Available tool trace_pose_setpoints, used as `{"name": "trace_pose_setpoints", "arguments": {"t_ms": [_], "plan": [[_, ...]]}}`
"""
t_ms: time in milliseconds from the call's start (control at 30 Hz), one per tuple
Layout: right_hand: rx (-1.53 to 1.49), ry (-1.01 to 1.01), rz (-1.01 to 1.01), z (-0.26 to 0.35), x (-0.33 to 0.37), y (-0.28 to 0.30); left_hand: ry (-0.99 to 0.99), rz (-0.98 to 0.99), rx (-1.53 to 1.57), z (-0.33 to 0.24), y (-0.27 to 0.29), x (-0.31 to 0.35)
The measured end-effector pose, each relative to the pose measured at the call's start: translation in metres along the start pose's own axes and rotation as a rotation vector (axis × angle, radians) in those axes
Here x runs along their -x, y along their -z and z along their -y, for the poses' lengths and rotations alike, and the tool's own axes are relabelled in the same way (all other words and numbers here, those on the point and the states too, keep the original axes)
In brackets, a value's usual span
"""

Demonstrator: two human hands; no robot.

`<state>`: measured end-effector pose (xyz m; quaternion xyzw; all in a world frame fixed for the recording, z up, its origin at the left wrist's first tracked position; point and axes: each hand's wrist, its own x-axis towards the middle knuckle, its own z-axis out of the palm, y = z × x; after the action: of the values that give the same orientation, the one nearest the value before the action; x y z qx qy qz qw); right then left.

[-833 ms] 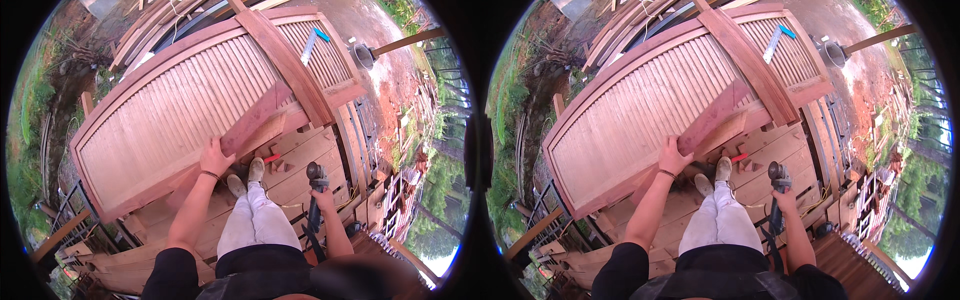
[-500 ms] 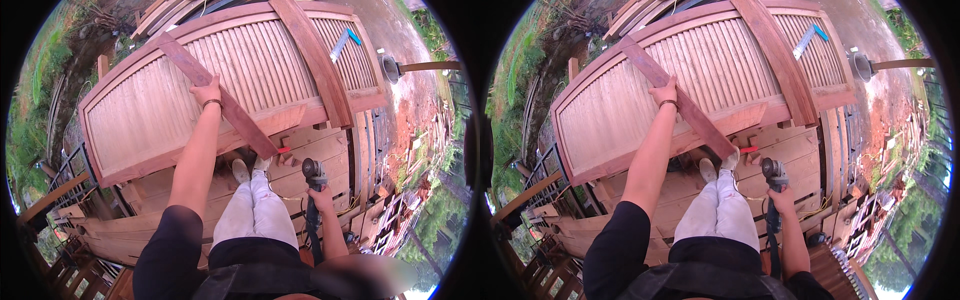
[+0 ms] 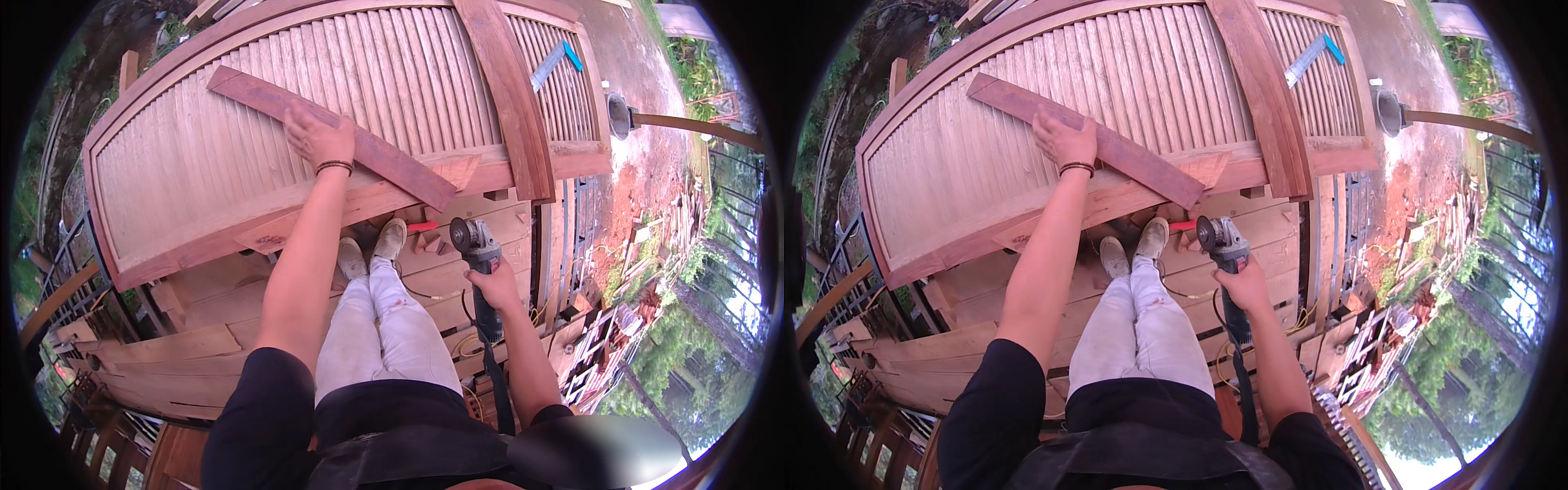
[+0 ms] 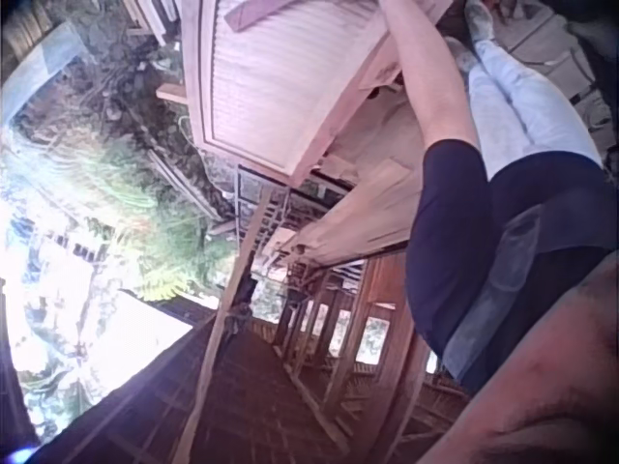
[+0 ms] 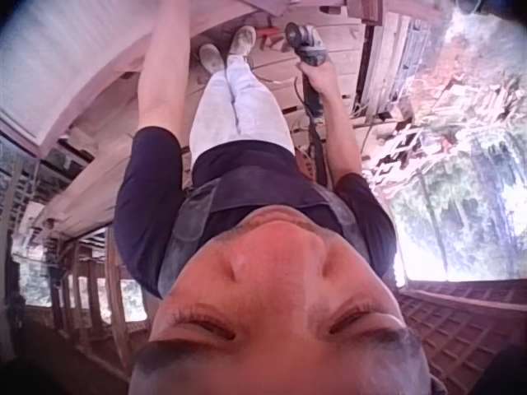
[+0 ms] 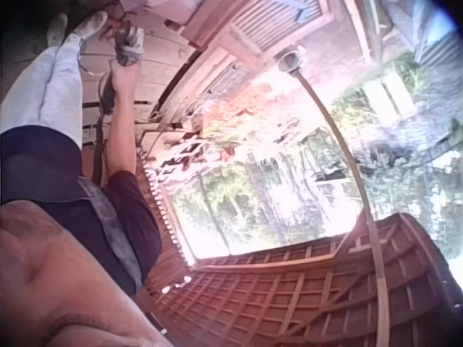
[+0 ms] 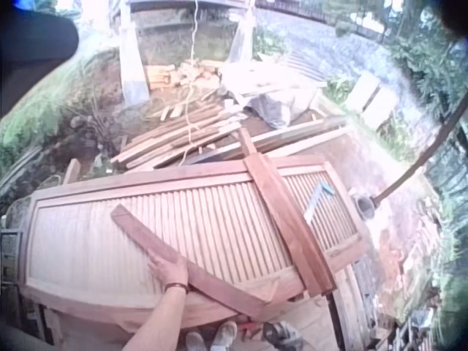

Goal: The person measures and marks a wooden slatted panel using a square and pencil, then uses an angle grinder to cut a wooden strip. They later use a hand saw to cut another strip and fit it into the panel frame.

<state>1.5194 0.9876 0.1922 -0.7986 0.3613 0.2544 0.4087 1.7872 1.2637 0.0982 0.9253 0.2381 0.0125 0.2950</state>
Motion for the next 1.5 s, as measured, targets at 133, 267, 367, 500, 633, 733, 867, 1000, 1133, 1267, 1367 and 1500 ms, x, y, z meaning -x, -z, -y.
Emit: {"name": "trace_pose_setpoints", "arguments": {"t_ms": [133,267,367,500,633,733,867,1000,1133,1267,1367,1500], "plan": [[0.048,0.038,0.071,0.016,-0.027,-0.002,-0.605,0.375,-0.228,0.008,-0.001,0.016],[0.116,0.071,0.069,0.020,-0.039,0.001,-0.622,0.656,-0.356,0.000,0.017,0.020],[0.119,0.019,0.102,0.035,-0.039,-0.001,-0.638,0.673,-0.312,0.009,0.021,0.015],[0.052,0.054,0.119,0.030,-0.045,-0.002,-0.641,0.684,-0.316,0.010,0.022,0.014],[0.138,0.103,0.079,0.027,-0.049,0.000,-0.644,0.671,-0.307,0.012,0.022,0.016],[0.151,0.075,0.126,0.034,-0.048,0.003,-0.649,0.664,-0.298,0.012,0.022,0.017],[0.135,0.090,0.115,0.039,-0.046,0.001,-0.635,0.686,-0.307,0.010,0.025,0.016],[0.140,0.079,0.112,0.040,-0.045,0.001,-0.640,0.676,-0.303,0.011,0.022,0.016],[0.171,0.086,0.088,0.036,-0.050,0.001,-0.642,0.670,-0.305,0.011,0.022,0.017],[0.175,0.070,0.097,0.039,-0.051,0.000,-0.640,0.667,-0.315,0.011,0.022,0.017],[0.153,0.089,0.093,0.045,-0.050,-0.002,-0.625,0.694,-0.328,0.007,0.027,0.016],[0.190,0.091,0.073,0.053,-0.049,-0.003,-0.619,0.691,-0.331,0.006,0.027,0.016]]}}
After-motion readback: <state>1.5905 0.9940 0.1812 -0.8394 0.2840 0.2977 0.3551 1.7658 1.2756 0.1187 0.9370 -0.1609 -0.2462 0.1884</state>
